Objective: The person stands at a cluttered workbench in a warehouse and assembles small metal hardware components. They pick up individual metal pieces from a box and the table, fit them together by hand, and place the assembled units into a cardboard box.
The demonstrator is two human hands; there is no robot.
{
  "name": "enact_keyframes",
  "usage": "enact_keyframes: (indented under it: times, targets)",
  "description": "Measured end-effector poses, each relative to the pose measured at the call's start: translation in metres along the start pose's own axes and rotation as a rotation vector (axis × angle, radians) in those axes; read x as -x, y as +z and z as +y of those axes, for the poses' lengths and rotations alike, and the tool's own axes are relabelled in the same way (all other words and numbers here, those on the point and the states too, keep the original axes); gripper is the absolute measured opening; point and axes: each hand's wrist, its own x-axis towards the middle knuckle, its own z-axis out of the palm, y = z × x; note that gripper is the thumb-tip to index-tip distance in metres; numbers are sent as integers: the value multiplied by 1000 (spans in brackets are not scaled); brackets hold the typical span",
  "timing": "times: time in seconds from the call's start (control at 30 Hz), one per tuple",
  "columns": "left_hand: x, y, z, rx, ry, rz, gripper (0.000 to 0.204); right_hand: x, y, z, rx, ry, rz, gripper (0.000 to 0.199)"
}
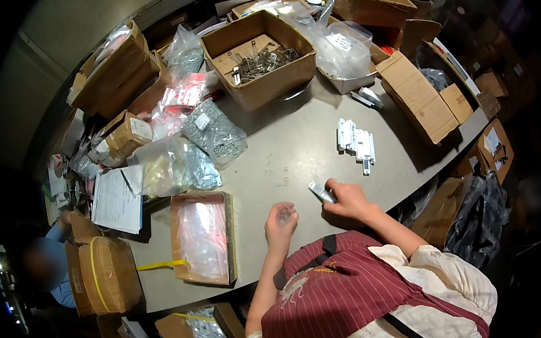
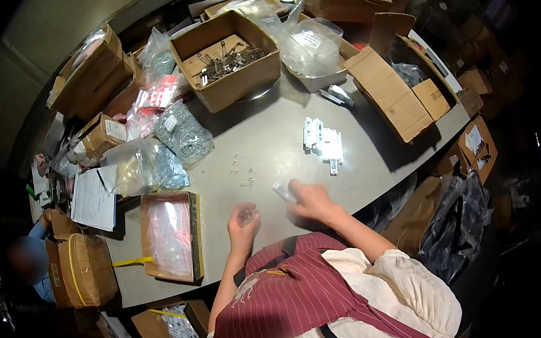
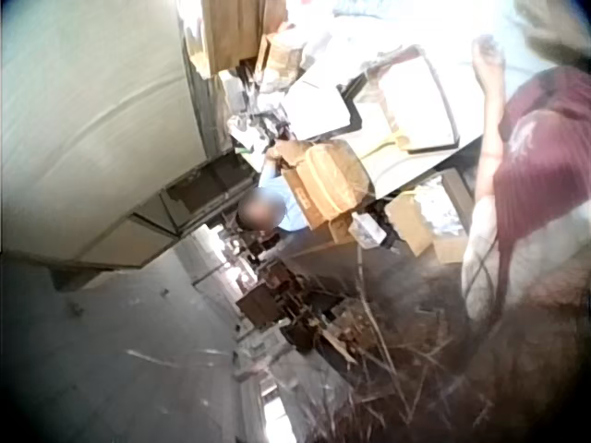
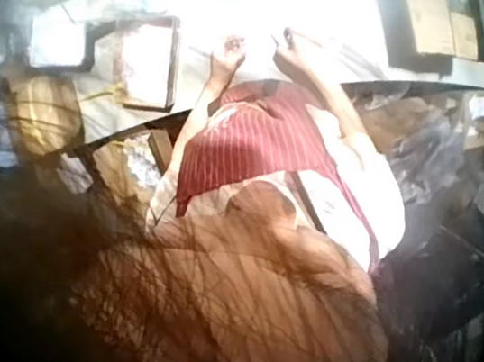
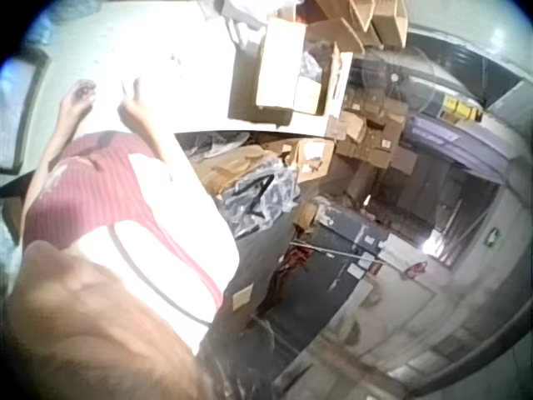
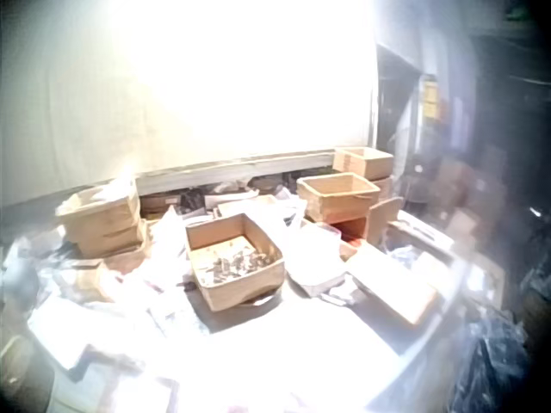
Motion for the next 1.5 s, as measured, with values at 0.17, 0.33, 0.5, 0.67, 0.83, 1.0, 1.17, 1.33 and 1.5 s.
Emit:
enact_keyframes:
  times: [0.17, 0.33, 0.5, 0.67, 0.83, 1.0, 1.17, 1.33, 1.5]
  targets:
    - [1, -2, -6, -53, 49, 2, 23, -5, -21, 13, -53, 76, 44, 39]
    - [-1, 4, 3, -22, 29, -1, 24, -40, -70, 33, -18, 221, 379, 34]
    - [-2, 4, 1, -124, 87, 29, 24, -90, -69, 33, 293, 173, 395, 35]
    - [2, -2, -2, -148, 159, 45, 22, -125, -65, 62, 160, 293, 328, 35]
    - [6, 1, 0, -126, 167, 91, 22, -107, -96, 97, -788, 300, 226, 19]
    - [6, 6, -3, -249, 234, 94, 24, -48, -61, 55, -546, 222, 132, 29]
    - [-5, 10, -7, -575, 509, -86, 36, -18, -16, 17, -180, 20, 65, 27]
    - [-19, 18, -16, -849, 637, -290, 37, -13, -5, 0, -267, -97, 39, 18]
    - [-18, 19, -3, -844, 693, -311, 41, -5, -10, -18, -114, -192, 39, 22]
